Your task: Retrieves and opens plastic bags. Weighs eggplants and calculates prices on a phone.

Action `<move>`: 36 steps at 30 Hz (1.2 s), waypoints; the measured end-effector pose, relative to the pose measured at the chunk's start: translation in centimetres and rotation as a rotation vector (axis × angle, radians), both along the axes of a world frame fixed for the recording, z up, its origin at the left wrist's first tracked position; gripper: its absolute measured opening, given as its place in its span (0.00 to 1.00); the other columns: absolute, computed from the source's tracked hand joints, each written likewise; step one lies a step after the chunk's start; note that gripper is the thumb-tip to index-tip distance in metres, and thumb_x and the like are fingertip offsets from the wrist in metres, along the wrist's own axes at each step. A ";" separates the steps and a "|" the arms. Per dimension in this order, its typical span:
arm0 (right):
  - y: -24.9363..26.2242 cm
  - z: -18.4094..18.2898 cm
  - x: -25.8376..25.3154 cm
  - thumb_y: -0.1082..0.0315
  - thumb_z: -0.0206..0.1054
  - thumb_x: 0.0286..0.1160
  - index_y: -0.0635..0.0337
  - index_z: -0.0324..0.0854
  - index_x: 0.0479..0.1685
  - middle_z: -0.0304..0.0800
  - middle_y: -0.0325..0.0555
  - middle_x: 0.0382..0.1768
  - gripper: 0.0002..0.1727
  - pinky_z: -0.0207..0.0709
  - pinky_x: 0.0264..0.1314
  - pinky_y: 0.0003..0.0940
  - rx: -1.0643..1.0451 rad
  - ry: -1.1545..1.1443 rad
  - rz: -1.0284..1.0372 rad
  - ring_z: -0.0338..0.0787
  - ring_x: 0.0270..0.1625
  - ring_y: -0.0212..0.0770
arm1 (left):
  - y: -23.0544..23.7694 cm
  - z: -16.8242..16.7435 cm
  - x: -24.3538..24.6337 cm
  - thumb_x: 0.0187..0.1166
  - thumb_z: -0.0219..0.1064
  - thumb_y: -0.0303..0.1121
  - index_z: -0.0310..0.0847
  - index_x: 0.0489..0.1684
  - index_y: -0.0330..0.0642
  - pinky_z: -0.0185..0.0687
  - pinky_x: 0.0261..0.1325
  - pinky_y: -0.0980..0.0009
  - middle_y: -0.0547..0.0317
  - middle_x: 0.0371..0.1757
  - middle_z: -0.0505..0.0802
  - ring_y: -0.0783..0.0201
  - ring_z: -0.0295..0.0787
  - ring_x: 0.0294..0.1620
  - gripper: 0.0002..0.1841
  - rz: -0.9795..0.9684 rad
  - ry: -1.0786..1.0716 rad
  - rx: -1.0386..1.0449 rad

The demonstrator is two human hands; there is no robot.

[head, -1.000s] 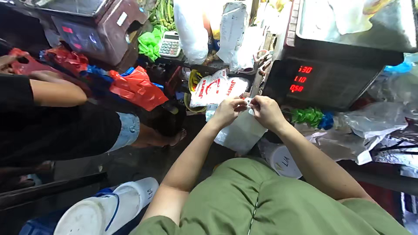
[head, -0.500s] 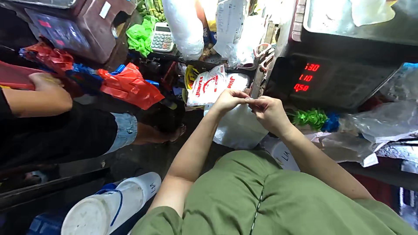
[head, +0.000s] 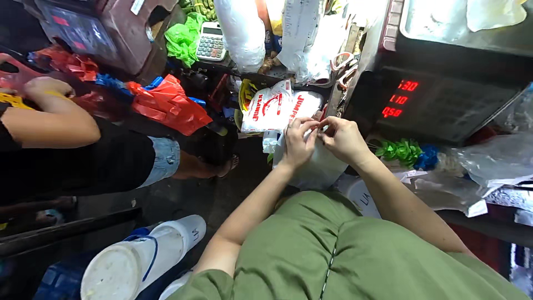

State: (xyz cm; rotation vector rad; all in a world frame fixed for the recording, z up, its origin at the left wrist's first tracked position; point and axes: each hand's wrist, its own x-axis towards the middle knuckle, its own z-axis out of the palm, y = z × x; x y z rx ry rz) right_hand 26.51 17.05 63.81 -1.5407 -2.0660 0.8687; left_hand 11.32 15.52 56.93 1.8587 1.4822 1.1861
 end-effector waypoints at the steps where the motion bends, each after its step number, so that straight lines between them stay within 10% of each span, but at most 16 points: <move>1: 0.2 0.1 0.0 0.74 0.73 0.72 0.65 0.87 0.51 0.92 0.54 0.33 0.11 0.88 0.41 0.51 -0.027 -0.014 0.001 0.93 0.32 0.49 | -0.9 -2.0 0.5 0.80 0.64 0.35 0.86 0.66 0.43 0.66 0.80 0.43 0.45 0.73 0.84 0.46 0.76 0.77 0.18 0.048 0.110 0.129; 5: 0.6 1.0 0.0 0.75 0.73 0.72 0.64 0.84 0.57 0.92 0.55 0.35 0.15 0.88 0.43 0.53 -0.171 -0.071 0.020 0.93 0.34 0.50 | -3.6 -11.6 0.2 0.78 0.61 0.67 0.55 0.93 0.55 0.24 0.93 0.43 0.53 0.95 0.59 0.53 0.41 0.97 0.45 0.143 0.415 0.353; 10: 0.1 0.7 -0.1 0.74 0.72 0.74 0.67 0.72 0.67 0.91 0.55 0.33 0.23 0.86 0.45 0.56 -0.170 -0.114 0.056 0.93 0.36 0.53 | -3.6 -13.9 -2.0 0.76 0.66 0.63 0.85 0.72 0.46 0.39 0.90 0.36 0.48 0.78 0.84 0.45 0.67 0.88 0.34 0.065 0.517 0.410; 20: 0.3 -0.1 1.0 0.73 0.72 0.76 0.61 0.77 0.68 0.87 0.49 0.26 0.22 0.86 0.37 0.47 -0.136 -0.022 0.168 0.89 0.27 0.45 | -4.7 -11.6 -0.2 0.73 0.69 0.63 0.65 0.86 0.51 0.34 0.88 0.33 0.46 0.88 0.71 0.46 0.54 0.93 0.42 0.185 0.467 0.384; 36: -0.3 -1.9 1.6 0.69 0.68 0.73 0.57 0.65 0.77 0.79 0.43 0.20 0.30 0.78 0.26 0.44 -0.133 -0.030 0.132 0.80 0.19 0.42 | -6.4 -11.5 -1.6 0.85 0.60 0.52 0.71 0.83 0.61 0.23 0.92 0.40 0.58 0.90 0.69 0.57 0.47 0.95 0.27 0.025 0.437 0.512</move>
